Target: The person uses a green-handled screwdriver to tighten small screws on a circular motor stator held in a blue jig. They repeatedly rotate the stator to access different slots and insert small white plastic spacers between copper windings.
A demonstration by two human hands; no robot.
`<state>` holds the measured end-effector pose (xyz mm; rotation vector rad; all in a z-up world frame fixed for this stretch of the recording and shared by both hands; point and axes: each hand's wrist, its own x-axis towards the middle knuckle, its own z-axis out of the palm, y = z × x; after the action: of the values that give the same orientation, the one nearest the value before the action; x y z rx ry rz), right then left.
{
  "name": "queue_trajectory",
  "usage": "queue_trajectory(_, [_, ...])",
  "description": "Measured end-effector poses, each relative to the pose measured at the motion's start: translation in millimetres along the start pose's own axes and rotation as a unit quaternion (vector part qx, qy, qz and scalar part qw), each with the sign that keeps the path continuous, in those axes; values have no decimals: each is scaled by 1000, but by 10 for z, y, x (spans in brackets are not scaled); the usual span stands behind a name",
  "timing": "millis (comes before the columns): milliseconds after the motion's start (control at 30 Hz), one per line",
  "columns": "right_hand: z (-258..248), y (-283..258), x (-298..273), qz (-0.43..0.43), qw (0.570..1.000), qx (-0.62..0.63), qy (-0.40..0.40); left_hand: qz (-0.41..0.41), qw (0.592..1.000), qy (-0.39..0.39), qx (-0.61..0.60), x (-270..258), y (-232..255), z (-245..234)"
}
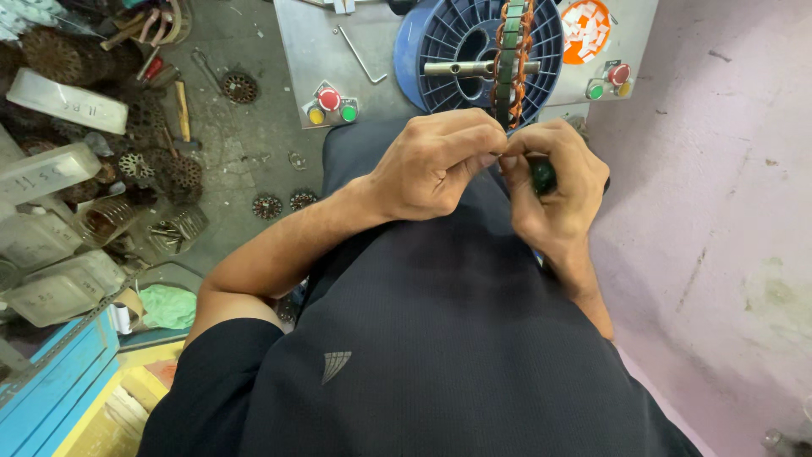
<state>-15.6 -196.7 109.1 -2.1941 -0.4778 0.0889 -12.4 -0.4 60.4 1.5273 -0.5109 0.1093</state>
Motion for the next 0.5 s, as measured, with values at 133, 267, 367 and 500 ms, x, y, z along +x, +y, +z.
queue_trajectory(133, [32, 28, -24, 138, 973, 177, 53, -45, 995, 22, -91, -1, -66, -42])
queue_trajectory(267, [-22, 34, 19, 109, 976, 178, 60, -10, 997, 26, -77, 53, -73, -129])
queue_trajectory(367, [-53, 58, 54, 48, 990, 132, 27, 21, 997, 47, -62, 58, -118, -131])
queue_trajectory(500, [26, 35, 85, -5, 999, 36, 41, 19, 996, 78, -47, 8, -163, -94])
